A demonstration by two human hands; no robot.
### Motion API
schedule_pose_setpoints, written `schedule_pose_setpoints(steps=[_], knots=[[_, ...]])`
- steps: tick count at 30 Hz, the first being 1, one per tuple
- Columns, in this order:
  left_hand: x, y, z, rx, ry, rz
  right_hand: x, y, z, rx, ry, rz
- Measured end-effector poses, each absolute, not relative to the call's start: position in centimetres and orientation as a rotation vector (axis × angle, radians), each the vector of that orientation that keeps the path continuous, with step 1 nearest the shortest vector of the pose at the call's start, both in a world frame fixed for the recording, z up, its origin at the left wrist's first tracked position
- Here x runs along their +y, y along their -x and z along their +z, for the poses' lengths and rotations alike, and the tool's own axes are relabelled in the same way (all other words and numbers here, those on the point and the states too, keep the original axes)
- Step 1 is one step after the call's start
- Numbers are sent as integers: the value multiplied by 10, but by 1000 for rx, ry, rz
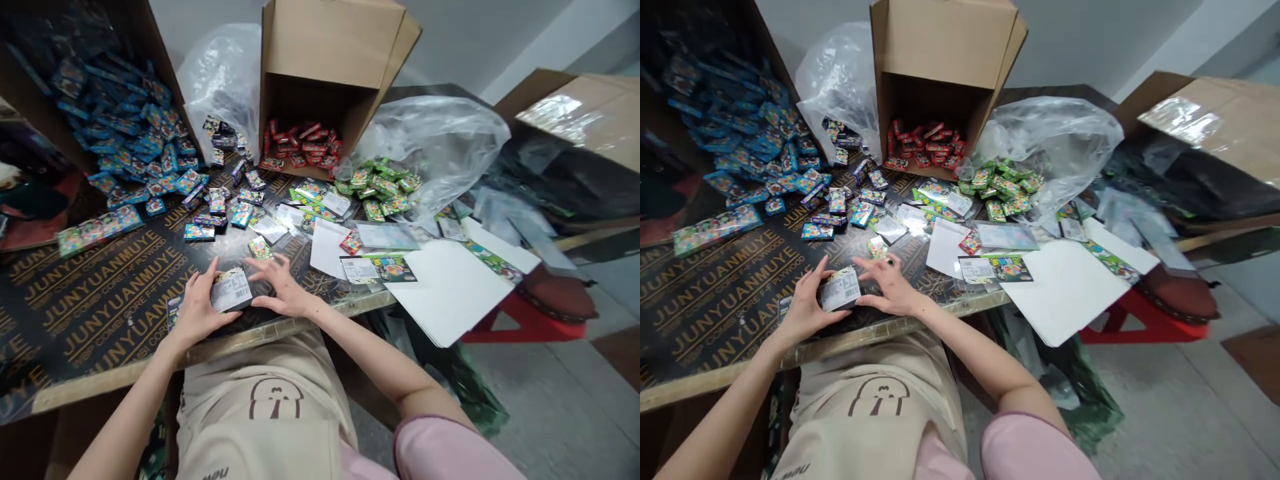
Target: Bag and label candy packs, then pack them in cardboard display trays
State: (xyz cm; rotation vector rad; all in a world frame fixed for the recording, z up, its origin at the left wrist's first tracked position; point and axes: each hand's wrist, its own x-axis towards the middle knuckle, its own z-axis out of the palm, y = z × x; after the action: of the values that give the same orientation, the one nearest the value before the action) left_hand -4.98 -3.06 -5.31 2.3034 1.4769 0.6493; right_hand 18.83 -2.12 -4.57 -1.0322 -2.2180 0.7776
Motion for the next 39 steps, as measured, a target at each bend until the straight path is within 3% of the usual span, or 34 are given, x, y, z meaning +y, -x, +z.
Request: schedule_pose_setpoints(steps=[4,10,15,22,28,39], knots=[[-30,48,-63,1506,-2346,557,-16,-214,-39,-2262,1100,642],[-37,54,-84,1514,-2492,392,16,-322,-45,-1976,2041,-92],[-39,55,-92,1498,-2576,389,15,-357,-59,-1942,2509,-168],[-40,54,-92,1497,-2573,414,27,-359,-54,-2056,2256,-197],[-42,50,-88,1521,-2549,441,113,-337,-34,-2178,1847,-281],[-39,48,-87,1525,-2493,402,321,-357,-34,-2091,2132,-282]])
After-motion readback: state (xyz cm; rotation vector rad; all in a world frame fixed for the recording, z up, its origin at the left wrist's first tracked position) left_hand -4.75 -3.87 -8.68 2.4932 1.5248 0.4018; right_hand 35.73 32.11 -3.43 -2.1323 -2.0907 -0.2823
